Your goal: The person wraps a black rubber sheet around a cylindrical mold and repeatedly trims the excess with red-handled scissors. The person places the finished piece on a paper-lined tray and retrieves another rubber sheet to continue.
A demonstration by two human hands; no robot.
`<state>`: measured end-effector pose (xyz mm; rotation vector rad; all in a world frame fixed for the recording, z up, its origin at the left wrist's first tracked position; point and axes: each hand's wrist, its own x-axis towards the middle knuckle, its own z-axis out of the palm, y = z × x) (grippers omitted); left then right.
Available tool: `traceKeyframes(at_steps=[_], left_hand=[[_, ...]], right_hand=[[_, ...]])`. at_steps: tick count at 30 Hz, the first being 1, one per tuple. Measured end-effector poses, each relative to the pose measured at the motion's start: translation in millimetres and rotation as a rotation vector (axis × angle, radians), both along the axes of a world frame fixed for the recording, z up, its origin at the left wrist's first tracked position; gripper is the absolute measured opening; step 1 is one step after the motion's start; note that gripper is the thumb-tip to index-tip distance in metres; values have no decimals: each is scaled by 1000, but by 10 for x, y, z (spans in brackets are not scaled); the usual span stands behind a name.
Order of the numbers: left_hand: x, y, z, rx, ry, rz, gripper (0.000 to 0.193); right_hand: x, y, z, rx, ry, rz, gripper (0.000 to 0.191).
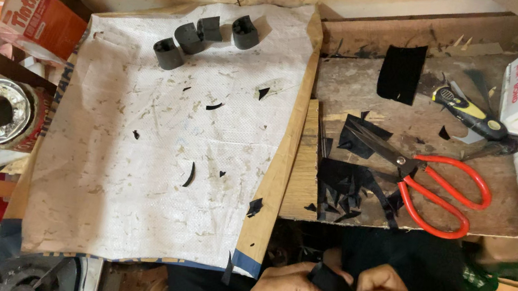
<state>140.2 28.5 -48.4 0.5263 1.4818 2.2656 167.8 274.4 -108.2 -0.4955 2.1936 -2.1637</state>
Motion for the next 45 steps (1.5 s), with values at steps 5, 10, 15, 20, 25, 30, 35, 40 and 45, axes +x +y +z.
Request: traceKeyframes(at_steps=[5, 10, 15, 20, 25, 30, 35, 40, 45], left_hand=[[-46, -33, 22, 63, 137, -13, 25], [97, 94, -171, 221, -183, 23, 50], [247, 300, -385, 328, -314, 237, 87], [215, 309, -428, 298, -335, 367, 97], [181, 187, -383, 166, -492, 365, 88], [157, 118, -326, 217, -506, 305, 77], [127, 47, -167, 206, -588, 243, 73], [47, 59, 102, 195, -548, 191, 70], [-33, 58, 394, 131, -578, 169, 68]], right_hand=[[-4, -17, 11, -290, -72, 175, 13], [25, -9, 8, -23, -173, -44, 24], [-34, -170, 169, 178, 12, -168, 24], [-142, -286, 344, 165, -187, -181, 17], [-208, -289, 396, 65, -331, -128, 10], [-288, -53, 560, 107, -379, -147, 10], [-488, 263, 927, 434, -111, -386, 13], [-994, 526, 1207, 967, 191, -611, 26], [-1310, 688, 1218, 1363, 81, -400, 44]])
